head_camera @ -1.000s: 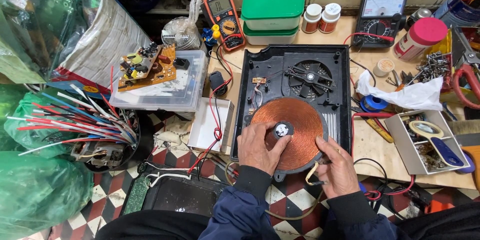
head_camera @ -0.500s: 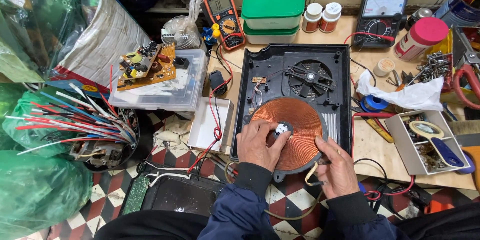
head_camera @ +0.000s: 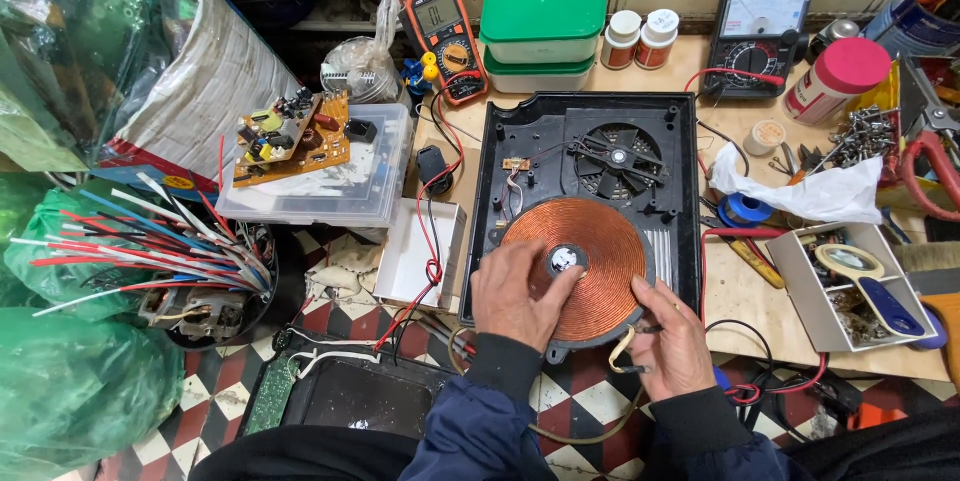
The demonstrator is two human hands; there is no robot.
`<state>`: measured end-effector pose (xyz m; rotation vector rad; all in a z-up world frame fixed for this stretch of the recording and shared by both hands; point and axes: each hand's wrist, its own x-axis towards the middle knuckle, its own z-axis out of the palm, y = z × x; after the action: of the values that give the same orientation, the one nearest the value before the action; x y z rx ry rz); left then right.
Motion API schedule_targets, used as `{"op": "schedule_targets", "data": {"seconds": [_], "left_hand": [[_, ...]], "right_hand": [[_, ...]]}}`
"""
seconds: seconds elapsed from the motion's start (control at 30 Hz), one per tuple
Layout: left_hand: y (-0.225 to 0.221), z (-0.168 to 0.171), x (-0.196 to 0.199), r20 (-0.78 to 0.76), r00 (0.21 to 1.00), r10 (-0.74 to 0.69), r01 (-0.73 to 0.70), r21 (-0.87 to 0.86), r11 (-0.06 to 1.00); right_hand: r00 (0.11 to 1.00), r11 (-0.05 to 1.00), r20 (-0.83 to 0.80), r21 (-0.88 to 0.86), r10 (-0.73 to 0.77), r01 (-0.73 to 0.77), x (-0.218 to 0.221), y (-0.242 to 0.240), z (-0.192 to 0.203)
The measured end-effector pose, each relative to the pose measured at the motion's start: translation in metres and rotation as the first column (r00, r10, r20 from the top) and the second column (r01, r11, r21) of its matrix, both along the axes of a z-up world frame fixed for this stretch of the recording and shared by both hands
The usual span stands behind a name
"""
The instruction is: Securing an induction coil to the base of an induction cooker using screws and a power drill.
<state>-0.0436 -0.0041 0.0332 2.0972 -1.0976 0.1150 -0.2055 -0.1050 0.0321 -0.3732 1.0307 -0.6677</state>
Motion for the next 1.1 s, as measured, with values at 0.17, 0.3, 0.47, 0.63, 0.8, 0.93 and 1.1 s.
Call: {"op": "schedule_targets", "data": {"seconds": [0.17, 0.3, 0.47, 0.63, 0.8, 0.93, 1.1], "left_hand": [[0.027, -0.002, 0.003, -0.336, 0.924, 0.182, -0.192, 0.005, 0.981], [0.035, -0.015, 0.002, -0.642, 0.699, 0.315, -0.236, 0.209, 0.949], [0.029, -0.045, 0.02, -0.772, 0.573, 0.273, -0.239, 0.161, 0.958], [0.023, -0.054, 0.031, -0.789, 0.539, 0.294, -0.254, 0.181, 0.95], [0.022, -0.066, 0.033, -0.817, 0.519, 0.251, -0.258, 0.13, 0.957], [0.022, -0.058, 0.031, -0.819, 0.512, 0.261, -0.25, 0.149, 0.957], [0.017, -0.056, 0.031, -0.773, 0.563, 0.292, -0.217, 0.203, 0.955]], "right_hand": [[0.997, 0.999, 0.081, -0.033, -0.006, 0.009, -0.002, -0.001, -0.01], [1.0, 0.999, 0.026, 0.05, -0.017, 0.015, 0.0, 0.003, -0.014], [0.994, 0.999, 0.103, 0.028, -0.045, 0.043, 0.002, 0.015, -0.013], [0.995, 0.997, 0.091, 0.065, -0.05, 0.045, 0.006, 0.018, -0.01], [0.997, 0.991, 0.047, 0.121, -0.057, 0.051, 0.012, 0.016, 0.01], [0.998, 0.993, 0.056, 0.114, -0.038, 0.031, 0.011, 0.014, 0.015], [0.999, 0.995, 0.016, 0.098, -0.037, 0.035, 0.012, 0.012, 0.01]]}}
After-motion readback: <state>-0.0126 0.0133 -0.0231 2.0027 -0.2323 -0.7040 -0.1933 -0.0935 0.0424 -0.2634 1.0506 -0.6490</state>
